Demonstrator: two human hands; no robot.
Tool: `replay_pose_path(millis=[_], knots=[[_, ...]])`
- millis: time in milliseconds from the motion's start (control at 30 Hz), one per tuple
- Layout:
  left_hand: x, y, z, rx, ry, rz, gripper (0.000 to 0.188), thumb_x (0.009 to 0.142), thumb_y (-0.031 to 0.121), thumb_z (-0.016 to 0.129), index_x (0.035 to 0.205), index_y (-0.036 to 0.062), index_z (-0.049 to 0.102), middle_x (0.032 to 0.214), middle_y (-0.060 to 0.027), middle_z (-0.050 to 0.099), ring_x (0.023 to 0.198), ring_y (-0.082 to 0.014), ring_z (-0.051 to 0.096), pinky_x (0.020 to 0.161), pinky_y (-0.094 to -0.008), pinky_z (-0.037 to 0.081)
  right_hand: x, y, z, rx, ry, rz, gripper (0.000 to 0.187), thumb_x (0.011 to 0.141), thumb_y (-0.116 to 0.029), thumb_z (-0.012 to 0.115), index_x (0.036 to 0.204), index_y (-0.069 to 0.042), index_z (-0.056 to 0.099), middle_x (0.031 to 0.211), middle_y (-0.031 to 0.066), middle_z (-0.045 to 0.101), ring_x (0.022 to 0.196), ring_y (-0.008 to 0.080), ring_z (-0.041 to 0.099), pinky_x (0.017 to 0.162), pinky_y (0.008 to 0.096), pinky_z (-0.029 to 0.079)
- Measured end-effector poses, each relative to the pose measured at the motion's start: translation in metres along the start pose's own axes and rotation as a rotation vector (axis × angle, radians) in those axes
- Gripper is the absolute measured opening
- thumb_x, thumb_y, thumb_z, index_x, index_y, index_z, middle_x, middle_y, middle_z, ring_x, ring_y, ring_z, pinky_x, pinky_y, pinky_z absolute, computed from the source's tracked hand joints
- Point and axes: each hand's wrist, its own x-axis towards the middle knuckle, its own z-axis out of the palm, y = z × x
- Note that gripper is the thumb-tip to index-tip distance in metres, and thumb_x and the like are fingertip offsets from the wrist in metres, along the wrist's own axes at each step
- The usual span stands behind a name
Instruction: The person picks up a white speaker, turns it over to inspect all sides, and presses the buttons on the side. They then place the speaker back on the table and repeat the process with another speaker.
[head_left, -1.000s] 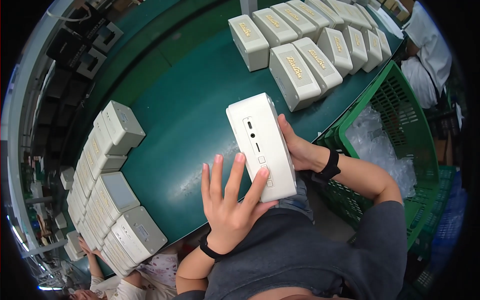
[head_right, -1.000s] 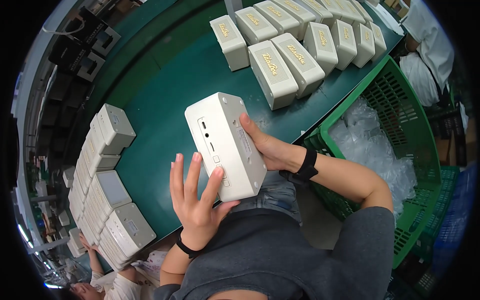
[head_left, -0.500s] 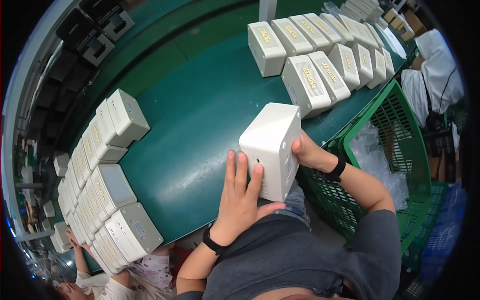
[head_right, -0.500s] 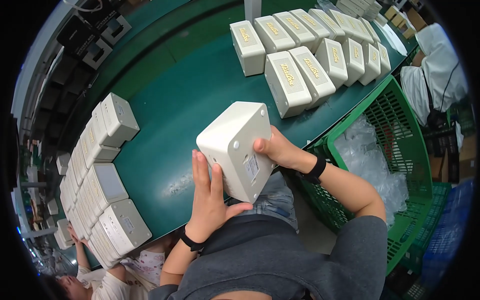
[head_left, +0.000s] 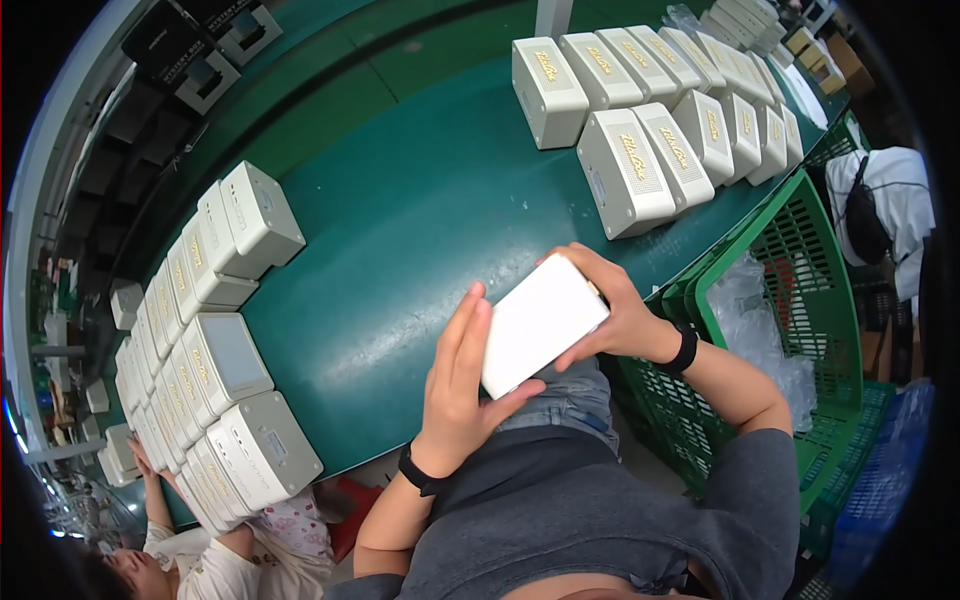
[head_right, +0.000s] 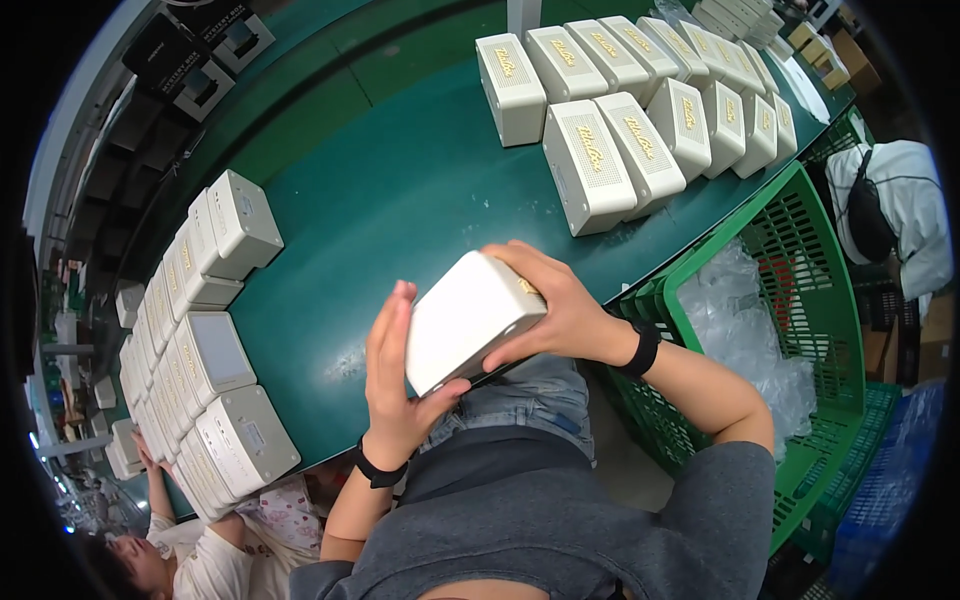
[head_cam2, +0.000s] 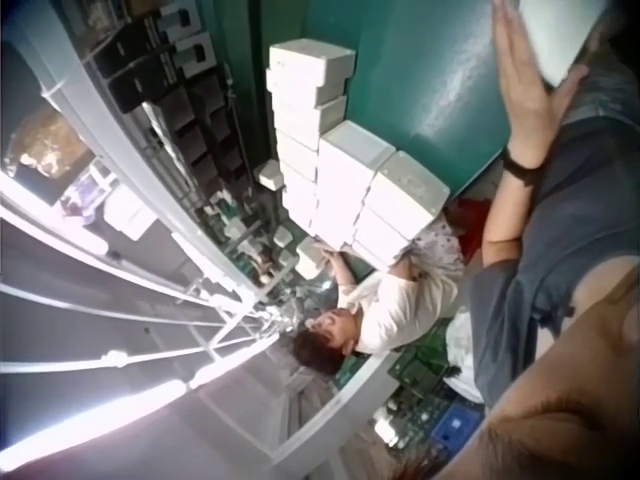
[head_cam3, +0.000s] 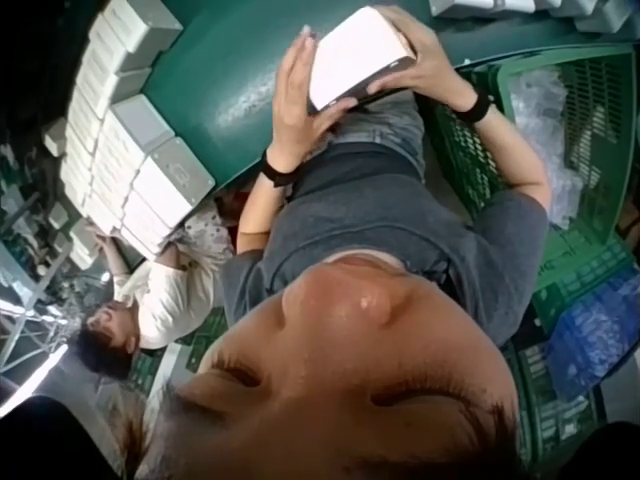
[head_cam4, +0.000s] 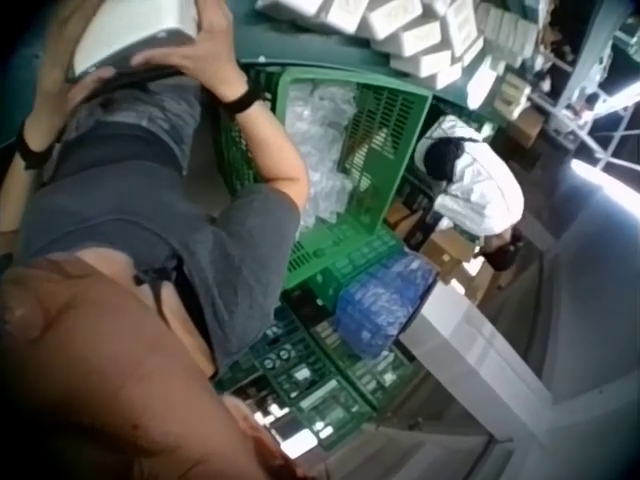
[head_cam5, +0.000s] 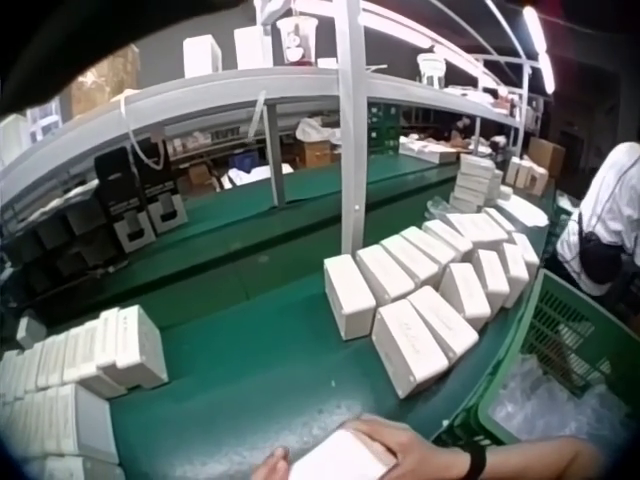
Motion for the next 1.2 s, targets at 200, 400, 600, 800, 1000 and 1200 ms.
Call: replay_pose_path(millis=[200,400,600,800,1000,1200], knots=[[0.005,0.007,-0.004,0.075,-0.091,-0.094,0.094,0.063,0.038,0.082,0.137,0.0001,0.037,0.120,-0.0182,0.056,0.104,-0.0350,0.056,0.088,-0.0414,0.045,0.006,-0.012,0.001,-0.297,-0.043,-0.215,0.086,0.051,-0.040,0.087,0.121,-0.003,0.054,0.085,0.0088,0.055,0.074,0.0246,0.055,0.067,0.0327,0.043],[0.008,0.011,0.002,0.085,-0.125,-0.080,0.087,0.066,0.037,0.080,0.133,-0.0010,0.040,0.112,-0.0181,0.059,0.099,-0.0342,0.058,0.083,-0.0400,0.046,0.003,-0.018,0.005,-0.561,-0.058,-0.330,0.084,0.058,-0.038,0.082,0.125,-0.001,0.049,0.084,0.0086,0.056,0.072,0.0271,0.055,0.065,0.0350,0.043],[0.004,0.000,-0.007,0.013,-0.083,-0.163,0.077,0.070,0.042,0.078,0.123,-0.0034,0.045,0.100,-0.0147,0.062,0.087,-0.0271,0.062,0.078,-0.0382,0.049,0.003,-0.018,0.004,-0.458,-0.008,-0.296,0.095,0.064,-0.047,0.078,0.134,0.001,0.037,0.099,0.0122,0.060,0.090,0.0275,0.058,0.080,0.0363,0.044],[-0.006,-0.013,-0.030,-0.437,0.506,-0.482,0.073,0.088,0.061,0.047,0.120,-0.0044,0.048,0.105,-0.0117,0.062,0.096,-0.0199,0.061,0.081,-0.0339,0.049,0.005,-0.017,-0.002,0.034,0.190,-0.230,0.091,0.078,-0.057,0.065,0.139,0.000,0.031,0.120,0.0157,0.055,0.112,0.0260,0.053,0.098,0.0371,0.039],[-0.013,-0.024,-0.055,-0.916,0.679,-0.777,0.072,0.096,0.059,0.027,0.125,-0.0032,0.047,0.114,-0.0135,0.060,0.102,-0.0218,0.060,0.085,-0.0325,0.049,-0.001,-0.017,0.003,0.218,0.040,0.123,0.085,0.085,-0.060,0.053,0.138,0.002,0.032,0.121,0.0159,0.054,0.113,0.0243,0.052,0.100,0.0365,0.037],[-0.025,-0.037,-0.062,-1.427,0.586,-0.760,0.062,0.098,0.051,0.029,0.132,0.0010,0.043,0.125,-0.0147,0.055,0.106,-0.0247,0.059,0.087,-0.0349,0.050,-0.001,-0.018,0.004,0.215,-0.082,0.168,0.077,0.089,-0.057,0.049,0.135,0.003,0.036,0.118,0.0151,0.055,0.112,0.0225,0.052,0.098,0.0343,0.038]])
